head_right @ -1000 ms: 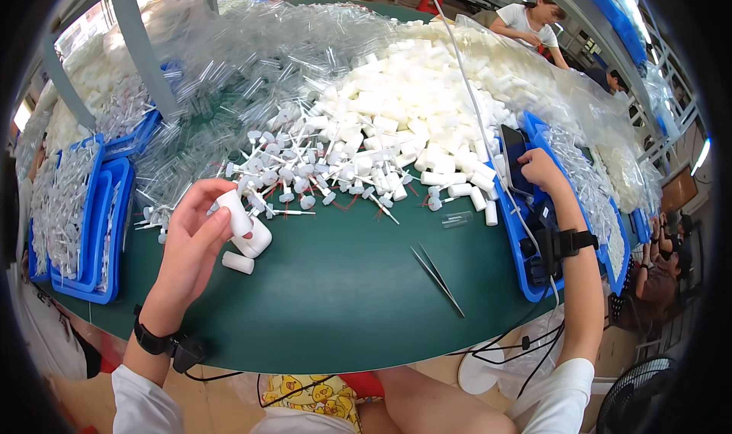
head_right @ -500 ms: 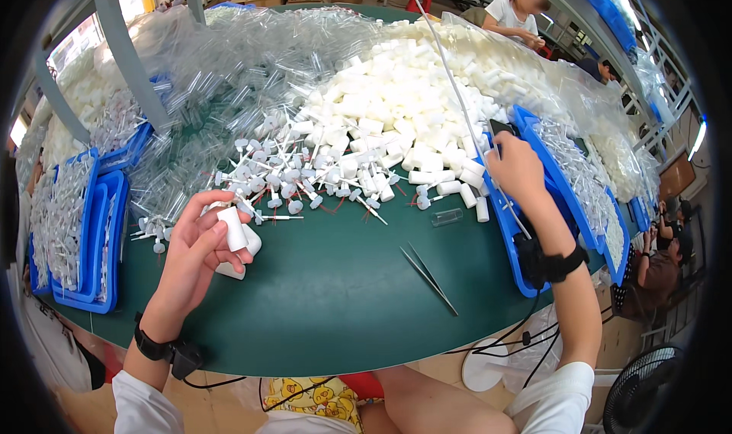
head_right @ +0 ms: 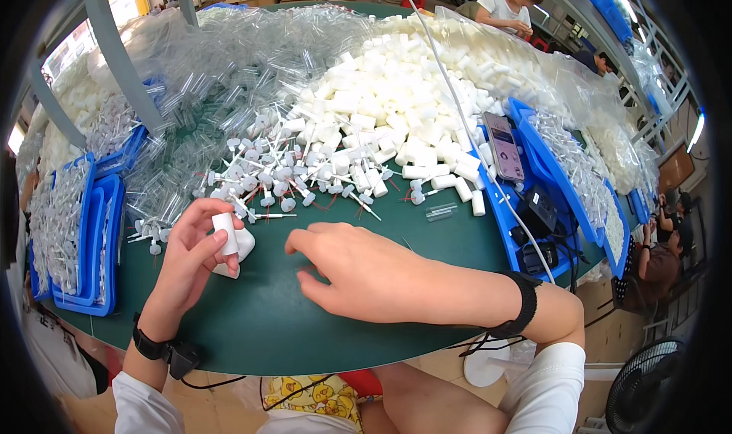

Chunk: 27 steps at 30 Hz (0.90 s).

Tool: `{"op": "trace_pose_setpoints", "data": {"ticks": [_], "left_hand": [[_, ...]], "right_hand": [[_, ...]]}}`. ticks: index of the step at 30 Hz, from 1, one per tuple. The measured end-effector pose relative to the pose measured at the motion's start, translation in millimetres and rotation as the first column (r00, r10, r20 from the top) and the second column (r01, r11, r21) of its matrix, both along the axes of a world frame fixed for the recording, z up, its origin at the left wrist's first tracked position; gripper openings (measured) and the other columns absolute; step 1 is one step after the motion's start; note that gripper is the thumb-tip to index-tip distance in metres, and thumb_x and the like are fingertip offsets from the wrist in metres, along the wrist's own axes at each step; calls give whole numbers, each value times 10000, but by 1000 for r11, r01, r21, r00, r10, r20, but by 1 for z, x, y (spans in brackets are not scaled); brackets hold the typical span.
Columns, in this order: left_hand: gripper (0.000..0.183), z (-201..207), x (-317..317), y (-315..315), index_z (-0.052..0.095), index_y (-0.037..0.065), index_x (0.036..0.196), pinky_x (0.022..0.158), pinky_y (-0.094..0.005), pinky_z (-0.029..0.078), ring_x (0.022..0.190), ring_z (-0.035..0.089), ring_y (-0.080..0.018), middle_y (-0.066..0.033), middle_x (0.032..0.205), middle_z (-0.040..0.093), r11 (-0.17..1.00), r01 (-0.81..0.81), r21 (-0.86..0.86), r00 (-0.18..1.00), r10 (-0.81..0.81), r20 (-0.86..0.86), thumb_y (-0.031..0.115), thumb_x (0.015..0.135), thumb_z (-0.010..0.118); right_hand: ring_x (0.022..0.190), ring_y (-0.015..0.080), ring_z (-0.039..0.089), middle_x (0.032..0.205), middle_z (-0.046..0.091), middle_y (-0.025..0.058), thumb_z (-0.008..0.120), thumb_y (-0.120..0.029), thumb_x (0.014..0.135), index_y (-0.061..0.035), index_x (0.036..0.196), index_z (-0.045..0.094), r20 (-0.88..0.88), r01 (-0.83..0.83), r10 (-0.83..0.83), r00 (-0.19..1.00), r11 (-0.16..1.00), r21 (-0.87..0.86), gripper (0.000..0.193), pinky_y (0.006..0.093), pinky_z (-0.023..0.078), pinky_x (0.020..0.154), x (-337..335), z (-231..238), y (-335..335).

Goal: Assembling small white plastic components and electronic parts at a workstation.

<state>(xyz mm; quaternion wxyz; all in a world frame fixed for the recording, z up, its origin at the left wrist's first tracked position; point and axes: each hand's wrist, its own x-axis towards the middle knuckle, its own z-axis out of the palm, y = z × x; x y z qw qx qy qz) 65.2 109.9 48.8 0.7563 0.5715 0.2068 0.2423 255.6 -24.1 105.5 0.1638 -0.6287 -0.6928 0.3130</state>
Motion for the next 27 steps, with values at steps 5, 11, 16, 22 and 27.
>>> {"op": "trace_pose_setpoints", "data": {"ticks": [5, 11, 16, 22, 27], "left_hand": [[318, 2, 3, -3, 477, 23, 1153, 657, -269, 521, 753, 620, -175, -145, 1047, 571, 1000, 28, -5, 999, -28, -28, 82, 852, 561], [372, -2, 4, -2, 453, 33, 1179, 818, -275, 468, 929, 588, -168, -122, 1069, 576, 1000, 29, 10, 1000, -29, -9, 70, 835, 590], [379, -11, 1, 1, 452, 30, 1158, 825, -267, 454, 984, 554, -145, -91, 1064, 564, 996, 40, 75, 997, -44, 62, 49, 816, 613], [367, -10, 1, -1, 454, 28, 1129, 800, -268, 467, 971, 556, -148, -88, 1107, 531, 998, 59, 16, 995, -60, 81, 71, 813, 636], [365, -5, 1, -5, 449, 21, 1131, 786, -288, 491, 969, 570, -179, -99, 1108, 531, 992, 80, -95, 991, -69, 111, 90, 824, 633]], "right_hand": [[843, 305, 534, 877, 504, 166, 501, -107, 830, 58, 971, 547, -176, 21, -12, 984, 998, 51, 222, 368, 441, 726, 3, -11, 7], [781, 186, 538, 894, 506, 109, 566, -126, 831, 1, 1045, 588, -265, 12, 47, 963, 976, 218, 250, 299, 459, 680, -2, -18, 19], [696, 127, 486, 762, 533, 46, 647, -167, 799, -38, 1000, 640, -389, 40, 35, 921, 982, 183, 238, 238, 413, 630, -13, 5, 30], [727, 54, 512, 826, 599, 20, 630, -123, 829, -13, 1008, 637, -745, 103, -19, 667, 992, 66, 210, 205, 421, 642, -18, -4, 43], [809, 98, 578, 936, 622, 84, 584, -74, 851, 48, 1104, 564, -868, 37, -93, 487, 996, -86, 281, 236, 470, 707, -18, -3, 45]]}}
